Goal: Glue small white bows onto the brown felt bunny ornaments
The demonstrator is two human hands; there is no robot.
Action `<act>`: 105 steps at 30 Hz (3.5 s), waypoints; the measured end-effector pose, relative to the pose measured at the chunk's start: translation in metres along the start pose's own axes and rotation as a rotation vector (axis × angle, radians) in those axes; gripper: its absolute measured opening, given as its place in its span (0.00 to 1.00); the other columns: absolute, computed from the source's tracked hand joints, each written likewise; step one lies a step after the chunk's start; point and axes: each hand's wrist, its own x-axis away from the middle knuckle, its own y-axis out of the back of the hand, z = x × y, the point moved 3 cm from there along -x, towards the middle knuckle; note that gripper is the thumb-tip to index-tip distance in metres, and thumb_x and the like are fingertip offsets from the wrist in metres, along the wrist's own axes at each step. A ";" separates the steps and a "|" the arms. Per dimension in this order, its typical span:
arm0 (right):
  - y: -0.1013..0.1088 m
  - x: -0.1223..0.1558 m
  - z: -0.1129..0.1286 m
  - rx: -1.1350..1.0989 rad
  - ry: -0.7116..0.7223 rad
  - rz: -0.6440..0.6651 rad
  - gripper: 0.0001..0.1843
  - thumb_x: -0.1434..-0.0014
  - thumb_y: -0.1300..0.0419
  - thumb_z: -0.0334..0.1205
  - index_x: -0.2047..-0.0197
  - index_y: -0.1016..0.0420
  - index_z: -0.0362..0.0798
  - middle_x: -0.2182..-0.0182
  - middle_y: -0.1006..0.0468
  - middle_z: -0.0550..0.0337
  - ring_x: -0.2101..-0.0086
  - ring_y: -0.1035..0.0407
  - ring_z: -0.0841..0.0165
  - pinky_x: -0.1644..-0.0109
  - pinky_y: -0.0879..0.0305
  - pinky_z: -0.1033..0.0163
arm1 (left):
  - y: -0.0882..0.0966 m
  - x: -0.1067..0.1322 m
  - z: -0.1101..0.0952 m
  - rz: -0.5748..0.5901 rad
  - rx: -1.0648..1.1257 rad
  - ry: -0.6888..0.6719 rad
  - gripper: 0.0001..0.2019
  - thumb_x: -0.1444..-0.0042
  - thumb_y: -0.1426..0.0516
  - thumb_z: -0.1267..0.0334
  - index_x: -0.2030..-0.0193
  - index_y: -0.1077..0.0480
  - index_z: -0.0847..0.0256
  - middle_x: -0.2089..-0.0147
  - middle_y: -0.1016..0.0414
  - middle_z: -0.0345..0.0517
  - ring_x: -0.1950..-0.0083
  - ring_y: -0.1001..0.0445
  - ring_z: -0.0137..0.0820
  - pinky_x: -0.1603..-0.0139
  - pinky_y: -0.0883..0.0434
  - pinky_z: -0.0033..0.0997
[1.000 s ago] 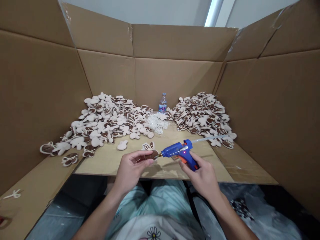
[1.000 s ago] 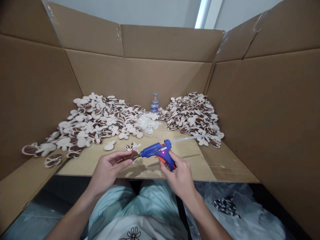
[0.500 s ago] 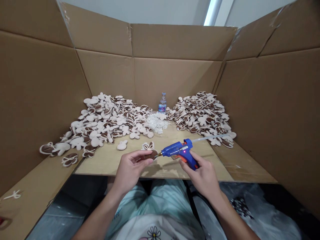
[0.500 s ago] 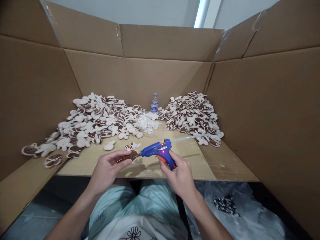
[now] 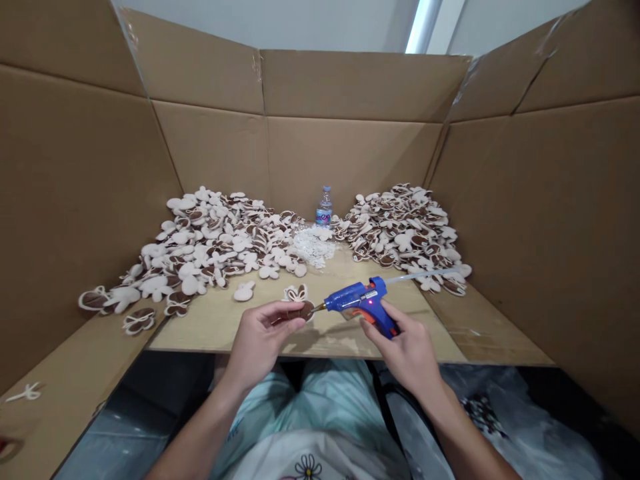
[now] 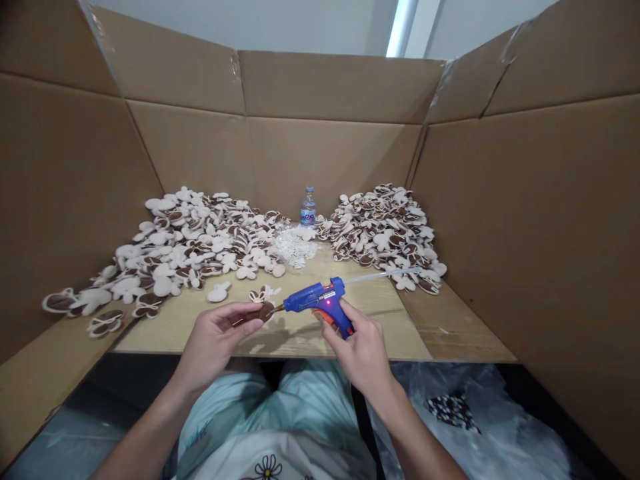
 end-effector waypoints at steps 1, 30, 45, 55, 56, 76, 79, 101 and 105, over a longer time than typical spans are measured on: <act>0.000 0.000 0.000 0.000 0.000 0.000 0.20 0.44 0.41 0.50 0.59 0.20 0.42 0.81 0.31 0.64 0.84 0.49 0.75 0.83 0.48 0.70 | 0.000 0.000 0.000 0.002 0.000 -0.001 0.10 0.52 0.34 0.65 0.60 0.21 0.61 0.57 0.16 0.49 0.55 0.19 0.39 0.51 0.23 0.39; 0.025 -0.044 -0.116 0.480 -0.450 0.289 0.13 0.46 0.41 0.45 0.70 0.26 0.43 0.72 0.19 0.50 0.73 0.29 0.65 0.74 0.44 0.67 | 0.026 -0.015 0.000 -0.055 -0.107 -0.067 0.11 0.50 0.35 0.63 0.59 0.22 0.60 0.57 0.16 0.48 0.55 0.19 0.38 0.52 0.24 0.36; 0.017 -0.033 -0.062 0.544 -0.225 0.054 0.16 0.49 0.36 0.48 0.64 0.26 0.43 0.69 0.20 0.46 0.68 0.26 0.58 0.67 0.36 0.60 | 0.037 -0.020 0.004 -0.095 -0.085 -0.093 0.10 0.50 0.36 0.65 0.59 0.22 0.59 0.57 0.17 0.48 0.56 0.20 0.36 0.56 0.24 0.35; -0.133 -0.062 0.015 0.221 -0.007 0.442 0.08 0.48 0.36 0.33 0.63 0.19 0.43 0.66 0.17 0.50 0.65 0.24 0.62 0.61 0.34 0.64 | 0.040 -0.018 0.001 -0.068 -0.097 -0.101 0.10 0.49 0.37 0.66 0.59 0.22 0.58 0.57 0.18 0.46 0.57 0.21 0.35 0.55 0.26 0.35; -0.138 -0.067 0.017 0.234 -0.019 0.463 0.05 0.49 0.35 0.31 0.66 0.19 0.43 0.68 0.17 0.50 0.65 0.25 0.62 0.61 0.34 0.64 | 0.041 -0.018 0.001 -0.066 -0.089 -0.098 0.10 0.49 0.37 0.66 0.59 0.22 0.58 0.57 0.18 0.46 0.57 0.21 0.35 0.56 0.26 0.35; -0.072 -0.031 0.037 -0.584 -0.030 -0.076 0.08 0.50 0.31 0.37 0.67 0.24 0.46 0.70 0.17 0.56 0.69 0.22 0.65 0.64 0.24 0.60 | 0.032 0.005 -0.029 -0.027 -0.095 -0.358 0.09 0.46 0.37 0.67 0.57 0.21 0.57 0.56 0.19 0.47 0.55 0.22 0.34 0.52 0.24 0.33; -0.054 -0.013 0.056 -0.682 0.123 -0.176 0.07 0.50 0.30 0.31 0.69 0.23 0.48 0.71 0.17 0.60 0.69 0.22 0.67 0.65 0.23 0.64 | 0.029 0.010 -0.032 -0.056 -0.170 -0.439 0.10 0.48 0.35 0.66 0.57 0.20 0.56 0.57 0.20 0.47 0.55 0.23 0.34 0.53 0.25 0.33; -0.051 -0.001 0.076 -0.642 0.302 -0.161 0.09 0.49 0.31 0.29 0.66 0.23 0.51 0.70 0.18 0.61 0.66 0.22 0.65 0.61 0.23 0.60 | 0.023 0.021 -0.036 -0.141 -0.275 -0.561 0.07 0.51 0.32 0.66 0.64 0.19 0.53 0.65 0.19 0.42 0.63 0.22 0.32 0.62 0.25 0.29; -0.049 0.001 0.080 -0.645 0.317 -0.151 0.09 0.48 0.31 0.28 0.66 0.23 0.51 0.71 0.18 0.60 0.67 0.22 0.65 0.62 0.24 0.59 | 0.023 0.023 -0.038 -0.161 -0.309 -0.615 0.06 0.51 0.33 0.67 0.64 0.19 0.54 0.67 0.20 0.42 0.66 0.23 0.31 0.64 0.26 0.29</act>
